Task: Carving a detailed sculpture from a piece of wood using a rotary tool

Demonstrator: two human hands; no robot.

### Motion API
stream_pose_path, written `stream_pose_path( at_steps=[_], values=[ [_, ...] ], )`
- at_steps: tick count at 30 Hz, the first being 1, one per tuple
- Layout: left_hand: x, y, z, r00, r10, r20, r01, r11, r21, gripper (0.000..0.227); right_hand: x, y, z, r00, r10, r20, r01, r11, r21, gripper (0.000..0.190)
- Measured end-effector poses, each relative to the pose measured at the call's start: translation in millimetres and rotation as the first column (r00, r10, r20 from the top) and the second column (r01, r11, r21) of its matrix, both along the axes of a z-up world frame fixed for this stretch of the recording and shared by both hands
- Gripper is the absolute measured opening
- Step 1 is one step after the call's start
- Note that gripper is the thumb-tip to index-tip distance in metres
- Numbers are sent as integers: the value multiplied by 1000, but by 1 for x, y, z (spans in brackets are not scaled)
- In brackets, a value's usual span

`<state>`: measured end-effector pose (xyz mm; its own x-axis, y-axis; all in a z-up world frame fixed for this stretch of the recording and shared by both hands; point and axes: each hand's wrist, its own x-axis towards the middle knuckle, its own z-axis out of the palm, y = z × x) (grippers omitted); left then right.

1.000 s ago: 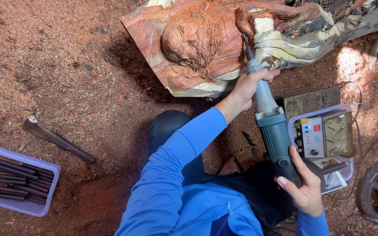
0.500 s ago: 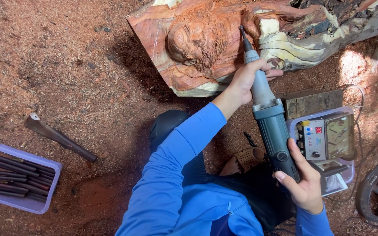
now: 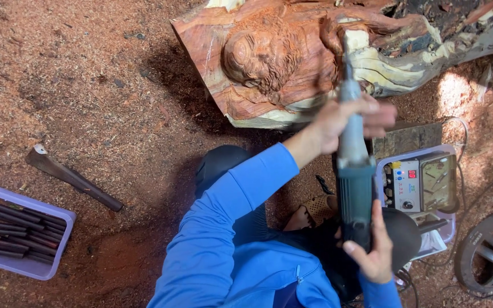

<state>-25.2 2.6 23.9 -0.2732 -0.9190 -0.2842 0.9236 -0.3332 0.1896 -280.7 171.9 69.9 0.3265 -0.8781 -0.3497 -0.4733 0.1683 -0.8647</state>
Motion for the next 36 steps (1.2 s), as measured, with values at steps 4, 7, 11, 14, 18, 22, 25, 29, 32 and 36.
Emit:
stream_pose_path(
  at_steps=[4,7,11,14,18,22,25,29,32,36],
  values=[
    [-39,25,-8,996,-41,81,48,995,-85,16,6,7,-10,996,37,83,-49,988,145,125],
    [-50,40,-1,967,-137,215,138,990,9,11,35,-18,-19,982,-85,171,77,995,56,139],
    [-64,41,2,948,13,318,-31,998,54,7,6,-33,-79,763,25,646,-16,1000,-20,121],
    [-58,42,-4,951,9,308,-34,996,77,9,23,-24,-69,765,11,644,-47,998,38,128],
    [-27,44,-11,959,14,285,-66,982,177,13,28,-16,-38,674,-77,735,-224,926,303,114],
    [9,34,7,971,-34,237,-54,933,356,28,5,-2,-11,916,49,399,-188,929,318,131],
    [3,23,-1,955,0,297,-117,919,376,34,-17,-2,-6,988,23,151,-45,988,145,115],
    [2,8,-5,835,-58,547,-140,939,314,33,-29,-30,15,993,-32,114,18,992,124,106],
    [3,3,3,808,-165,565,-53,936,348,40,-27,-40,33,996,32,79,-43,990,138,102],
    [-1,-4,-1,810,-137,571,-90,932,351,42,-22,-45,39,992,7,123,-28,985,169,101]
  ],
)
